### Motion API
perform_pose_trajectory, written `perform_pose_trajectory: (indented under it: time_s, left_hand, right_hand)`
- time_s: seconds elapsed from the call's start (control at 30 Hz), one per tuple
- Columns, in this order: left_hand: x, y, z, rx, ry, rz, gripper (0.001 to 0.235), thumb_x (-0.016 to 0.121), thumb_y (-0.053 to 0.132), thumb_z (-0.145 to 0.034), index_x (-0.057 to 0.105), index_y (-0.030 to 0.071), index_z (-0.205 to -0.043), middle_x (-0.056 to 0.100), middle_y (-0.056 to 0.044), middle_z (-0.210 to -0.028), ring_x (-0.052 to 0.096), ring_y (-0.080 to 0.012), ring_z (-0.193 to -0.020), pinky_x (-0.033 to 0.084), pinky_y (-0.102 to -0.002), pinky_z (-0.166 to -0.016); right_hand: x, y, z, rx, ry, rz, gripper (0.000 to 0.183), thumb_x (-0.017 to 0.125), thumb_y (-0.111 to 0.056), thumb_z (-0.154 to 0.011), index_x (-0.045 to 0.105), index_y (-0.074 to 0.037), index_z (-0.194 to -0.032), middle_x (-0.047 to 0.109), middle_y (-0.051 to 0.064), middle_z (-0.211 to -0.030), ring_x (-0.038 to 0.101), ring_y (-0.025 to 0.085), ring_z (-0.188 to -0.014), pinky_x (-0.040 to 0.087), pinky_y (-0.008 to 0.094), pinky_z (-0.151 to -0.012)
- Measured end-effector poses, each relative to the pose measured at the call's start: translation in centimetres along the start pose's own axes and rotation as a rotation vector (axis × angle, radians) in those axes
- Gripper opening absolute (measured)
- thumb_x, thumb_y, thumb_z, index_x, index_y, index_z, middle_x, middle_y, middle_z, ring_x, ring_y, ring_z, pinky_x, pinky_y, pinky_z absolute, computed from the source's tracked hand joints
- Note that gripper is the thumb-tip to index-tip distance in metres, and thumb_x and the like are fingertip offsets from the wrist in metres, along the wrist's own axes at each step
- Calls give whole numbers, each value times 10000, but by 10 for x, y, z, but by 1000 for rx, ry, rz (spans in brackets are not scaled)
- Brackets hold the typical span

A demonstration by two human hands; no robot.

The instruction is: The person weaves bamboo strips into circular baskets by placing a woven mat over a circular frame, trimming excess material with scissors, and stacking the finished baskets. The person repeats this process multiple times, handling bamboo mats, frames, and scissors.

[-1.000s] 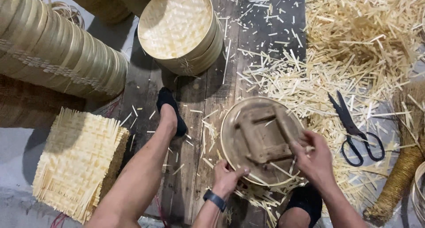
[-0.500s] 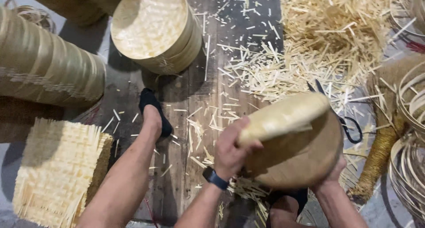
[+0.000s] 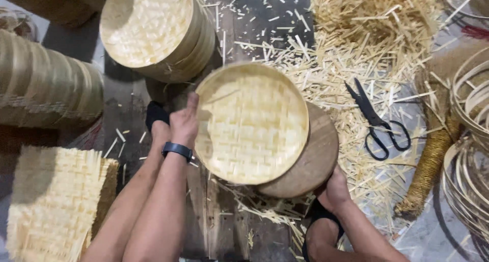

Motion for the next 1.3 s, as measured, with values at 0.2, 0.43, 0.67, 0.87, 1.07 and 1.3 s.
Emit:
perform_pose_trajectory:
  time_s: [0.2, 0.43, 0.67, 0.87, 1.07, 1.3]
  left_hand:
    - [100, -92, -27, -75, -286, -17, 963, 529, 887, -867, 579, -56, -682, 593, -115, -704, 550, -233, -703, 525, -443, -672]
    - [96, 53, 120, 320, 92, 14, 423, 572, 405, -998, 586, 65, -1247, 657, -142, -1117, 671, -267, -1009, 608, -438, -813]
    - [188, 47, 302, 1000, -418, -383, 480, 571, 278, -968, 589, 32, -1380, 547, -205, -1484, 417, -416, -1435, 267, -544, -1190]
    - [163, -14, 312, 943, -662, -553, 466, 613, 104, -924, 594, 79, -1388, 544, -149, -1512, 431, -311, -1480, 273, -502, -1241]
    - [92, 17, 295, 1008, -811, -634, 655, 652, 65, -736, 578, 29, -1385, 569, -176, -1453, 494, -309, -1369, 306, -475, -1168]
    - [23, 90, 284, 1009, -937, -453, 464, 638, 19, -777, 650, -14, -1239, 690, -155, -1279, 613, -292, -1228, 408, -440, -1082]
  right_hand:
    - [-78, 13, 15, 80, 129, 438, 729, 233, -566, -1020, 537, -2, -1369, 739, 213, -1129, 731, 360, -879, 595, 466, -714]
    - [-84, -40, 28, -380, 339, 913, 498, 442, -386, -1078, 704, 31, -1152, 722, 171, -828, 661, 229, -692, 550, 331, -644]
    - [72, -164, 19, -1008, 201, 1384, 360, 771, -188, -921, 667, -30, -1227, 584, 90, -1000, 571, 192, -869, 501, 330, -740]
    - [25, -203, -53, -1021, 311, 1537, 445, 806, -260, -949, 635, -39, -1295, 576, 153, -1183, 581, 293, -1099, 503, 419, -936]
    - [-128, -178, -87, -182, 592, 1885, 720, 890, -286, -783, 539, 73, -1299, 536, 310, -1304, 523, 441, -1210, 416, 551, -1041]
    - [-154, -172, -71, 33, 510, 1751, 818, 840, -69, -816, 374, 37, -1480, 695, 264, -1085, 713, 374, -960, 589, 461, -906]
Point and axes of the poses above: each hand's wrist, its own z-axis away from the middle knuckle, its own x-axis out of the palm, y = z × x, the point moved 7 cm from there along -z, towards the middle knuckle
